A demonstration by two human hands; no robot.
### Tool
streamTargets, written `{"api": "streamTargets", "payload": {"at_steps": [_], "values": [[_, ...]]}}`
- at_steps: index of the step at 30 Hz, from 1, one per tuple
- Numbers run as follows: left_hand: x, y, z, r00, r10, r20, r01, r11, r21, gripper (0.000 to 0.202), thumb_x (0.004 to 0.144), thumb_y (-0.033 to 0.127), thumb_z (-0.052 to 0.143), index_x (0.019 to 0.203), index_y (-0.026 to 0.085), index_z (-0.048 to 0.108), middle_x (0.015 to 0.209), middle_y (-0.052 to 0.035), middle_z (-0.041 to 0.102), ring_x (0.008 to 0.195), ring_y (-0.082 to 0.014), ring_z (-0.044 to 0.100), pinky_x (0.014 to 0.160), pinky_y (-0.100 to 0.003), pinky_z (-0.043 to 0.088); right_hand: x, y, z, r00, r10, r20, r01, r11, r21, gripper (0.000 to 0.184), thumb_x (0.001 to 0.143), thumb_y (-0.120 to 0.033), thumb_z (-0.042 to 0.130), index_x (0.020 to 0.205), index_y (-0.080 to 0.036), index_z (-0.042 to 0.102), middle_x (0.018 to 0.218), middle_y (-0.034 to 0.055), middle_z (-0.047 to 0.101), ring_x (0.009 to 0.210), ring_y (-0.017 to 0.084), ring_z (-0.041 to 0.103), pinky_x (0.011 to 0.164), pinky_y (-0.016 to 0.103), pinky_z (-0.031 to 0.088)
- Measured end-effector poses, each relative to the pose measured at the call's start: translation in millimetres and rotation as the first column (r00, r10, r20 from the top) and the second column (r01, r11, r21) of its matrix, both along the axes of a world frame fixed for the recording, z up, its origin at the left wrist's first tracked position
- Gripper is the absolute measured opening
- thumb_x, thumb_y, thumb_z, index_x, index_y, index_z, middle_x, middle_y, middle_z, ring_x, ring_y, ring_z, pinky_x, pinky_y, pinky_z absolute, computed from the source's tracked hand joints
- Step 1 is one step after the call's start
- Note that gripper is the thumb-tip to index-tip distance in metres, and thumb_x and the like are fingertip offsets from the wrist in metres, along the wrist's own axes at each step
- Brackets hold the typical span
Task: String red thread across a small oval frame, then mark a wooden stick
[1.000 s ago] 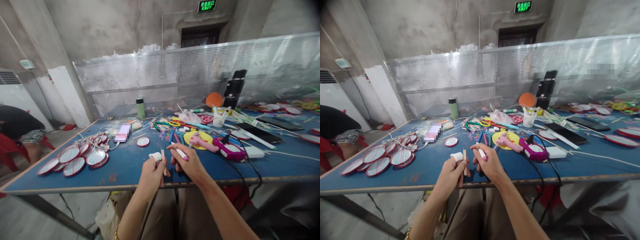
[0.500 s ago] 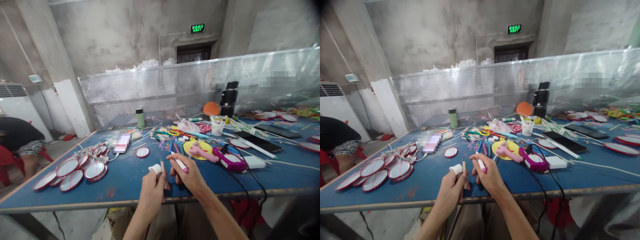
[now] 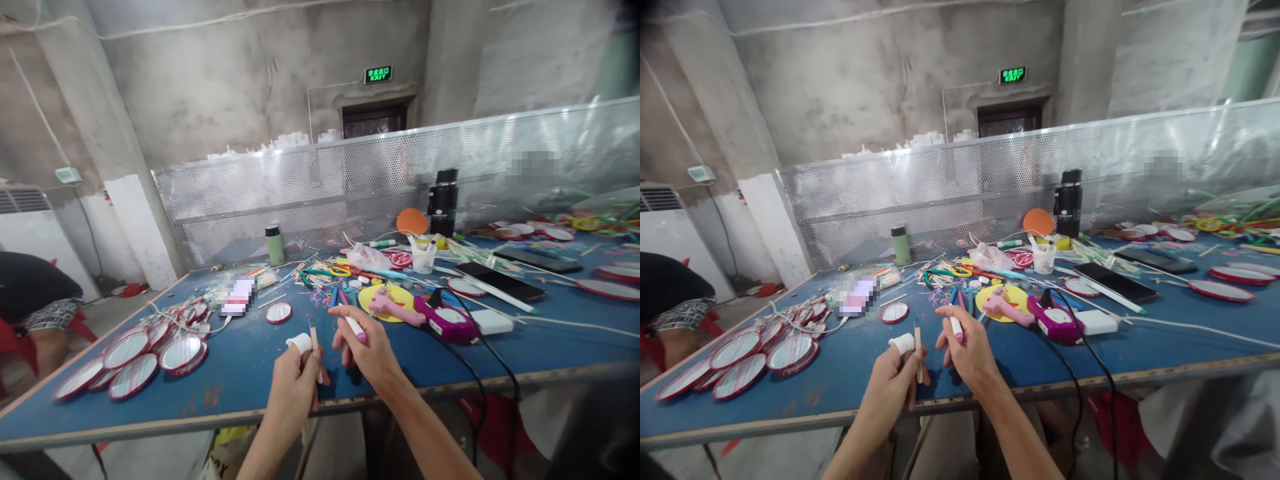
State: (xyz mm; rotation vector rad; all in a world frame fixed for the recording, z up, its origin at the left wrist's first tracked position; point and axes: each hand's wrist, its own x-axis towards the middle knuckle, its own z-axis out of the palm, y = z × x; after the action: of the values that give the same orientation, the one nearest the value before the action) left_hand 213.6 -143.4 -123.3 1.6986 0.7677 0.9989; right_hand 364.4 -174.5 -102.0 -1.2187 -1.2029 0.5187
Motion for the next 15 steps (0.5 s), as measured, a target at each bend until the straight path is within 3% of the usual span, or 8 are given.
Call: {"api": "streamTargets", "payload": {"at_steps": [8, 11, 15], "values": [[-0.7, 1.1, 0.8, 0.997, -0.035, 0.071, 0.037, 0.999, -0.03, 0.03, 0.089, 0.047, 0.055, 0.087, 0.018, 0.057, 0.057, 0.0031, 0.065, 0.028, -0.0067, 0.043, 0.031, -0.017, 0.025, -4.4, -7.3, 1.4, 0.996, -0.027, -0.083, 0.039, 0.989, 0.14, 0.049, 0.09, -0.056, 0.06, 0.122, -0.02, 0.067, 0.064, -0.0018, 0.064, 0.042, 0.009, 0.052, 0.04, 0.021, 0.044], [-1.8, 1.5, 0.0, 0.995, -0.057, 0.085, 0.061, 0.997, -0.04, 0.029, 0.089, 0.047, 0.055, 0.087, 0.018, 0.056, 0.058, 0.0031, 0.064, 0.028, -0.0066, 0.044, 0.031, -0.016, 0.026, -5.7, -7.9, -0.5, 0.997, -0.06, -0.048, 0.069, 0.973, 0.22, 0.043, 0.089, -0.054, 0.064, 0.113, -0.019, 0.072, 0.069, 0.0004, 0.064, 0.047, 0.009, 0.052, 0.043, 0.022, 0.044], [-2.8, 0.4, -0.7, 0.995, -0.048, 0.089, 0.049, 0.999, -0.003, 0.026, 0.09, 0.044, 0.056, 0.084, 0.018, 0.056, 0.058, 0.0029, 0.064, 0.029, -0.0081, 0.048, 0.033, -0.017, 0.029, -8.3, -8.7, 0.7, 0.991, -0.094, -0.091, 0.111, 0.972, 0.207, 0.041, 0.087, -0.056, 0.064, 0.092, -0.016, 0.073, 0.058, -0.0019, 0.057, 0.04, 0.007, 0.047, 0.037, 0.02, 0.038]]}}
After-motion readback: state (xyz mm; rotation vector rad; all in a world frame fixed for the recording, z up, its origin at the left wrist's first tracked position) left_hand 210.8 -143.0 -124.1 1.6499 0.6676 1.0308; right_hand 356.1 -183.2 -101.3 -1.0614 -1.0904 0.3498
